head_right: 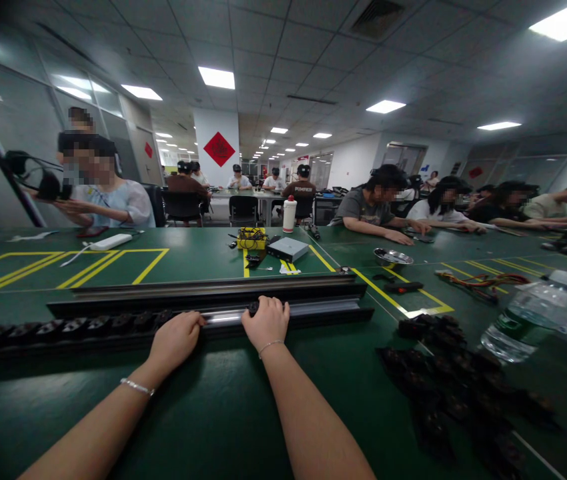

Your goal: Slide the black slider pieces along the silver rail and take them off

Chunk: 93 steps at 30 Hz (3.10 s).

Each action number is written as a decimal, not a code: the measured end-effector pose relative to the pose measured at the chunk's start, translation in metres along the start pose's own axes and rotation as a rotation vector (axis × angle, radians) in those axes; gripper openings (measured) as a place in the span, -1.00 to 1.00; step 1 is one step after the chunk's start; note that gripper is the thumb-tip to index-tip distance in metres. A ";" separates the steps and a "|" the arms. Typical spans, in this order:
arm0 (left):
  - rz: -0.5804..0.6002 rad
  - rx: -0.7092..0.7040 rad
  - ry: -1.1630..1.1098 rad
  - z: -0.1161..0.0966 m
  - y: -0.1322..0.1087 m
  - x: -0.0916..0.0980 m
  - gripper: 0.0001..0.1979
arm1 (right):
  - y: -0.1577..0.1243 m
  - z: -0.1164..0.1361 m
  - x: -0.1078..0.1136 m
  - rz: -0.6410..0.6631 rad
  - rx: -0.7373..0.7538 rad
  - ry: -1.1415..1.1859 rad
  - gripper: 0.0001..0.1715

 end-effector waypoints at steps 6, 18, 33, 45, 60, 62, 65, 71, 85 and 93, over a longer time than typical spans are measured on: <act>-0.001 0.002 0.001 0.000 -0.001 0.000 -0.73 | 0.002 0.001 0.000 0.020 -0.018 -0.006 -0.63; 0.011 0.013 -0.003 -0.001 -0.001 0.001 -0.74 | 0.004 -0.008 0.002 -0.001 -0.036 -0.002 -0.64; 0.014 0.012 0.009 -0.002 0.000 0.001 -0.73 | 0.005 -0.014 0.001 -0.033 -0.058 -0.036 -0.69; 0.025 0.027 -0.008 -0.002 0.000 0.002 -0.73 | 0.008 -0.018 0.004 -0.029 -0.090 0.011 -0.63; 0.012 0.011 -0.001 -0.001 0.000 0.002 -0.72 | 0.012 -0.018 0.009 0.033 -0.111 -0.011 -0.60; 0.006 0.007 0.001 -0.001 0.000 0.001 -0.72 | 0.012 -0.017 0.009 0.036 -0.112 -0.010 -0.60; 0.006 0.010 -0.002 -0.001 0.000 0.001 -0.72 | 0.013 -0.018 0.009 0.028 -0.107 -0.007 -0.59; 0.010 0.014 0.002 -0.001 0.000 0.002 -0.72 | 0.015 -0.022 0.008 0.022 -0.109 -0.005 -0.61; 0.001 0.003 -0.008 -0.001 0.000 0.002 -0.73 | 0.005 -0.044 0.004 -0.092 -0.101 -0.087 -0.43; 0.022 0.002 -0.002 -0.002 0.000 0.003 -0.73 | 0.005 -0.043 0.003 -0.137 -0.093 -0.086 -0.47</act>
Point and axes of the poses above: each hand's wrist, its own y-axis towards the middle knuckle, its own x-axis out of the back of the hand, z = x × y, the point moved 2 cm from there along y, towards the middle knuckle
